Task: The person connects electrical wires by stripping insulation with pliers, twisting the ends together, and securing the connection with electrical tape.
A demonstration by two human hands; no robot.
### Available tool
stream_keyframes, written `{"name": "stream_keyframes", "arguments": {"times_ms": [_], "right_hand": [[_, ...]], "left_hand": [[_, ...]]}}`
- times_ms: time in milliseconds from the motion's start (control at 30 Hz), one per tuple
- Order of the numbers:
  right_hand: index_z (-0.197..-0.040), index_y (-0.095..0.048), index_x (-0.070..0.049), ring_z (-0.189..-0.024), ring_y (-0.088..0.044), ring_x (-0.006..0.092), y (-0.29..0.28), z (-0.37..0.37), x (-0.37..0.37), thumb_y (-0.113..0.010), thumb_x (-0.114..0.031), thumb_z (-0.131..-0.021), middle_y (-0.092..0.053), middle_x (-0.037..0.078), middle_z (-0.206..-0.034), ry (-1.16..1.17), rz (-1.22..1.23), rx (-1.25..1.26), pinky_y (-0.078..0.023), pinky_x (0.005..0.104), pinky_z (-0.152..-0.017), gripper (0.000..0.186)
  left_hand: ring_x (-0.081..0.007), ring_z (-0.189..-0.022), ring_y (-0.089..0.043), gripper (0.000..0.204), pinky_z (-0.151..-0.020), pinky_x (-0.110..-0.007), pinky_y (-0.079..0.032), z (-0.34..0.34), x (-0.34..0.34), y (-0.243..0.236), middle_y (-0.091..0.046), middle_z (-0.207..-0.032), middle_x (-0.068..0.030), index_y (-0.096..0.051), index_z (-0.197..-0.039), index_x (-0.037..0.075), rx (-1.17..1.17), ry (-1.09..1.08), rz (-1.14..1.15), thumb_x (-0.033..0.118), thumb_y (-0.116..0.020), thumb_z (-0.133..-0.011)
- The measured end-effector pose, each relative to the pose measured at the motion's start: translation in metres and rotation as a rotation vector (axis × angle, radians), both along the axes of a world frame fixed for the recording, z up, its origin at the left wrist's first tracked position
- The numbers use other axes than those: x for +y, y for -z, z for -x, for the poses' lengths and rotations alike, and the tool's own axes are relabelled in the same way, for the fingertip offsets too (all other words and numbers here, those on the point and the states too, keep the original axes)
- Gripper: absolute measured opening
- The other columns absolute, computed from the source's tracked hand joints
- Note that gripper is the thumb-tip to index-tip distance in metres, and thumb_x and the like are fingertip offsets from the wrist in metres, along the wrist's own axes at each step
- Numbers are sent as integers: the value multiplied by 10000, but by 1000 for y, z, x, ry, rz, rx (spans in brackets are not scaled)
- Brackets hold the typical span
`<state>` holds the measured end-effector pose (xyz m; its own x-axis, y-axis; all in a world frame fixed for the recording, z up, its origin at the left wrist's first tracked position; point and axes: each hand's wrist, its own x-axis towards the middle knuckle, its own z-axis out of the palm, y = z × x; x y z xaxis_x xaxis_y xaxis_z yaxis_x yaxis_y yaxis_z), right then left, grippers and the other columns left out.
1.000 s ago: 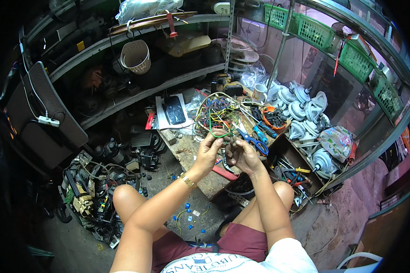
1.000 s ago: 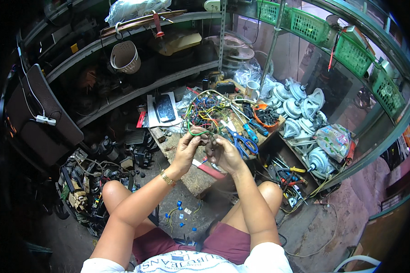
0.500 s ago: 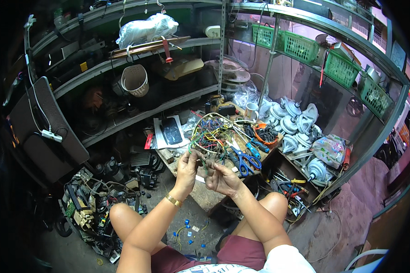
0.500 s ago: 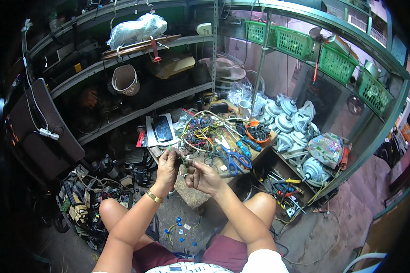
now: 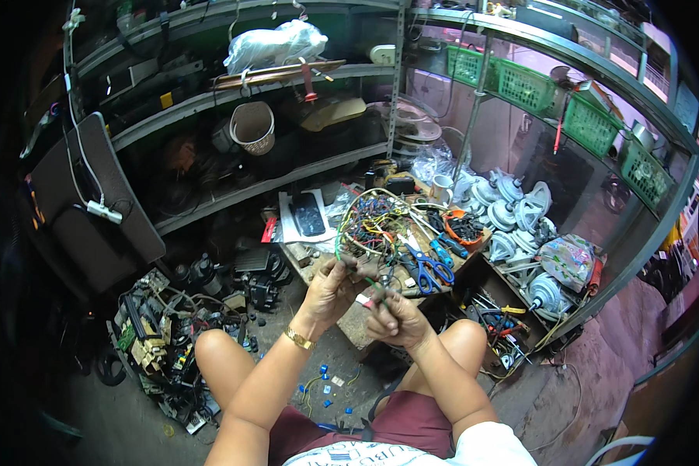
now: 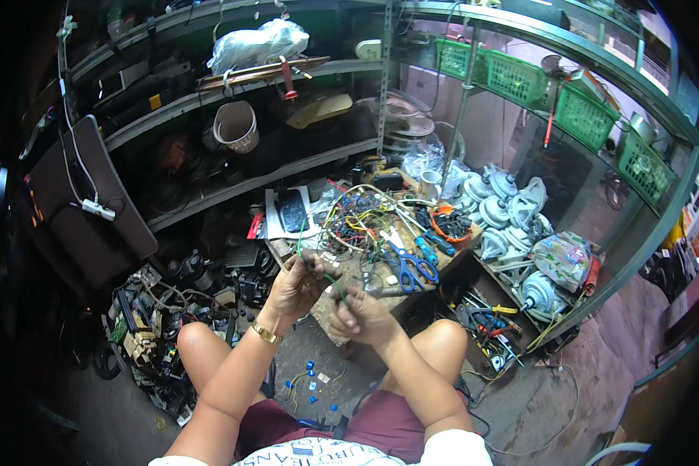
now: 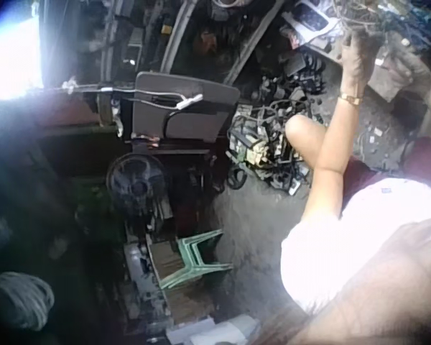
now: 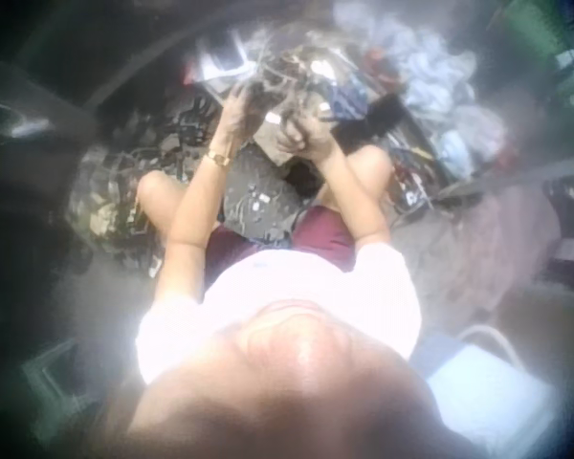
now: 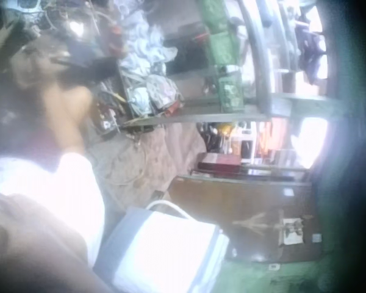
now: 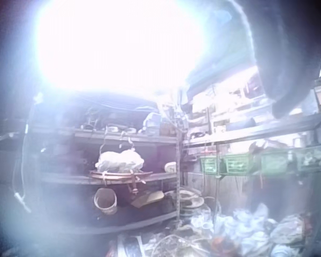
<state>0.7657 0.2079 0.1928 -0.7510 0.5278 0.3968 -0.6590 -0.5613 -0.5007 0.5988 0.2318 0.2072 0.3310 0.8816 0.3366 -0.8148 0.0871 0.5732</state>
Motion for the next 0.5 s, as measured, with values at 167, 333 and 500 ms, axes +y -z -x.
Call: {"name": "stream_keyframes", "arguments": {"times_ms": [167,333,500], "right_hand": [[-1033,-610,-44,-588,-494,83,3,2,-17,-564,-106,-903,-529,-6,-668,418,-268,-639,-368,197,-518,151],[-899,-618,-26,-699,-604,365,11,23,-30,-619,-81,-799,-606,214,-747,1265,-1059,-1164,-469,411,-592,114],[-998,-616,-43,-513,-549,232,56,25,-29,-581,-129,-875,-573,122,-618,991,-609,-947,-405,319,-492,154]], "left_hand": [[-122,-572,-556,192,-570,-263,-509,-14,-21,-15,-546,-664,-20,-594,-943,31,265,-201,69,218,-575,-905],[-56,-514,-480,208,-486,-206,-445,-15,-16,2,-538,-664,4,-583,-1077,3,500,-452,6,145,-529,-934],[-61,-562,-453,299,-512,-203,-438,-3,-15,25,-513,-754,20,-527,-1192,83,156,-309,298,227,-541,-931]]}}
